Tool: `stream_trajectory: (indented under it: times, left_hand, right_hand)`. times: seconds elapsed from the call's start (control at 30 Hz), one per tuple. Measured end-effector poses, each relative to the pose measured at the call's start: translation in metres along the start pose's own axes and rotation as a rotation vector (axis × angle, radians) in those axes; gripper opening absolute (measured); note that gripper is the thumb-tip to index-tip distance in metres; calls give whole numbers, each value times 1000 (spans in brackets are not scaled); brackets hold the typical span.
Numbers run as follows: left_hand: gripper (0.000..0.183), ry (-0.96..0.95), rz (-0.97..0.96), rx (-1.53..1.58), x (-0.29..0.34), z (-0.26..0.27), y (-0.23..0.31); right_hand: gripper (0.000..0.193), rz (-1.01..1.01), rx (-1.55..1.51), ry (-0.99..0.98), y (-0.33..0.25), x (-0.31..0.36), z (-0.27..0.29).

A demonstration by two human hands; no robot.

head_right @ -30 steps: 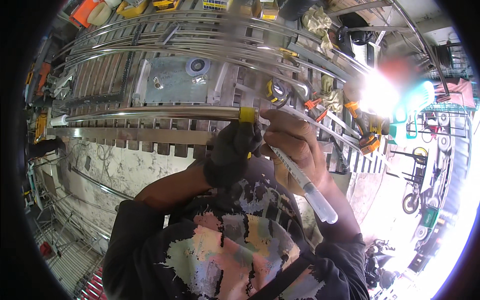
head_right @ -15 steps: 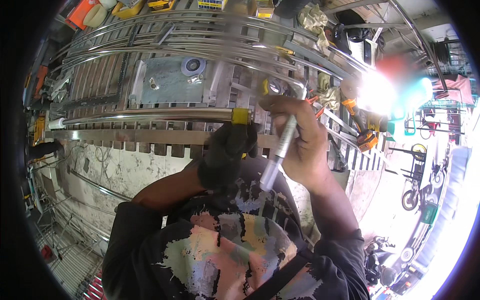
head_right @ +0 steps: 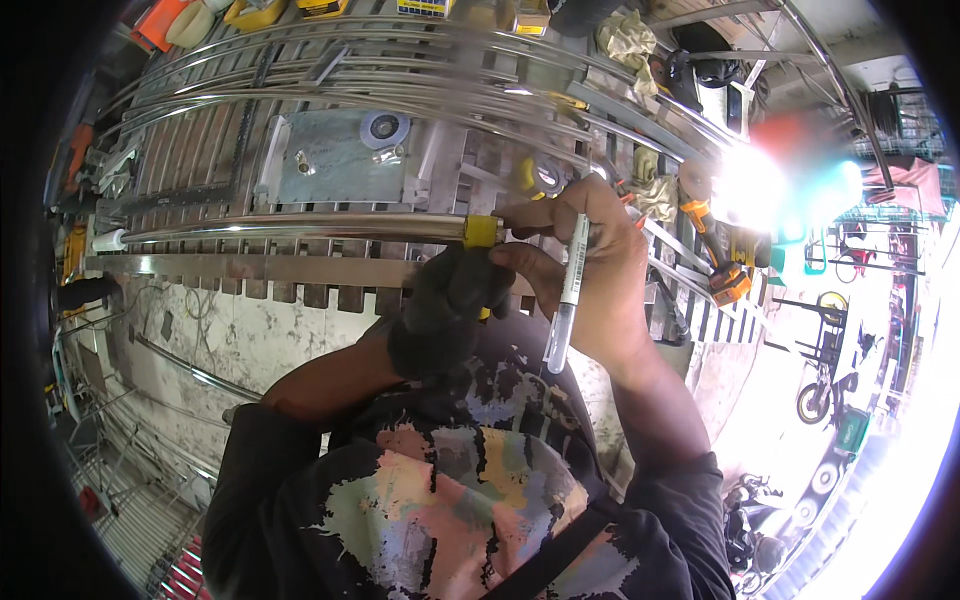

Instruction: Measuring, marking, and then cutting a piece of metal tubing using an angle grinder.

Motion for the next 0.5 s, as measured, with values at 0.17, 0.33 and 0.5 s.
stream_trajectory:
  times: [0.17, 0.33, 0.5]
  left_hand:
    - [36, 3, 41, 117, -1, -1, -8]
    - [33, -1, 62, 157, -2, 0, -10]
    - [30, 18, 15, 128, -1, -2, -10]
  right_hand:
    - [45, 57, 62, -13, -2, -2, 0]
    - [52, 120, 139, -59, -1, -3, 1]
    - [52, 120, 171, -59, 2, -1, 2]
Point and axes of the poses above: each hand's wrist, its own x-axis away from the middle knuckle, its own z-axis out of the back of the hand, y = z × x, the point moved 3 cm from there along -x, towards the middle knuckle, and after that the axes turned 13 degrees about y, right-handed, at the moved point
